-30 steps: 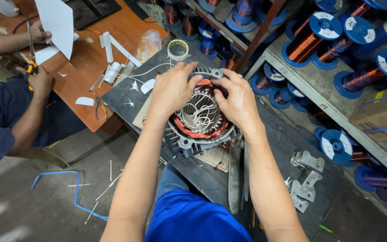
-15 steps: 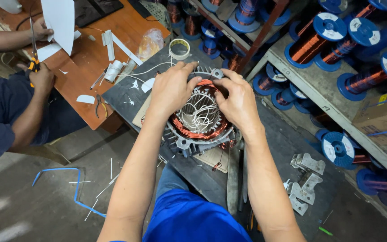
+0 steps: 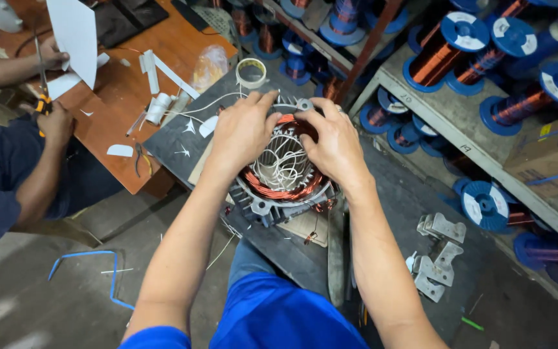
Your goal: Assembling an electric motor stator by manually inserting insulation strips and copper wire windings into slots
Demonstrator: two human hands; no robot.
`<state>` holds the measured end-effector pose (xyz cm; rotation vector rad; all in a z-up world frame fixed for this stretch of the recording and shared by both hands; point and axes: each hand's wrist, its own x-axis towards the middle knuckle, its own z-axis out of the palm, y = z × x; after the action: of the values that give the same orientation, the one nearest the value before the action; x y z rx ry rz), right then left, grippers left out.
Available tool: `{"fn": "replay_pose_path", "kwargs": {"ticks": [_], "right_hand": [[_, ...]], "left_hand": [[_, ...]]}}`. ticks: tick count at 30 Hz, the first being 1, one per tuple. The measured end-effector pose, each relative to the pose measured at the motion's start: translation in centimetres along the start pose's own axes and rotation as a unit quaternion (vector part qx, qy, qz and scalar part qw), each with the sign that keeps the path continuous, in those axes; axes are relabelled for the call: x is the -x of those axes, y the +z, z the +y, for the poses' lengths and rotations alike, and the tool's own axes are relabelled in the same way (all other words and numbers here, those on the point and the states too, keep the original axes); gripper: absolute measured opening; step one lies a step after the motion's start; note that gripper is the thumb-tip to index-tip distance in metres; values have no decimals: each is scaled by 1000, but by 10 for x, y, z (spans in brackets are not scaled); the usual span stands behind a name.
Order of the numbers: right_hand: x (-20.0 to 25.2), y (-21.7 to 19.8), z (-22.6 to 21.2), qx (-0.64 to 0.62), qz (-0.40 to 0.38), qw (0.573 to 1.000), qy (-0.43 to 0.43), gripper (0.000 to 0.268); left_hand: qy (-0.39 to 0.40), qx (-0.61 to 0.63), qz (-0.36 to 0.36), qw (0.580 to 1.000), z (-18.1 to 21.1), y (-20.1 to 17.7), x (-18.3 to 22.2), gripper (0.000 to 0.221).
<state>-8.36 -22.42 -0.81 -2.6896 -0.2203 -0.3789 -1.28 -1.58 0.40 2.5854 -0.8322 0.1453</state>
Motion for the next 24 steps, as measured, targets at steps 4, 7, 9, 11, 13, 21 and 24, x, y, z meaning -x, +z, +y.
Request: {"fn": "replay_pose_path", "kwargs": {"ticks": [4,7,9,11,13,21,24], "right_hand": [[2,2,1,6,-3,1000,-3,42],[-1,-2,-4,3,10,1000,-3,43],[0,-1,-2,5,14,1000,-5,43],[1,0,-3,10,22,1000,-14,41],[-2,4,0,21,33,999,-18,39],[-1,4,-2,-11,16,1000,6,43],[1,4,-1,-16,8,1000,12,42]], "left_hand": [[-12,29,-12,999,0,0,2,47],[-13,37,19,999,-4,-1,0,42],[-8,37,28,999,-5,2,0,42],[-5,34,32,999,-1,-2,4,42],[5,36,35,999,0,-4,3,41],[-11,21,10,1000,4,-12,6,46],[-15,26,5,1000,2,-10,6,45]]}}
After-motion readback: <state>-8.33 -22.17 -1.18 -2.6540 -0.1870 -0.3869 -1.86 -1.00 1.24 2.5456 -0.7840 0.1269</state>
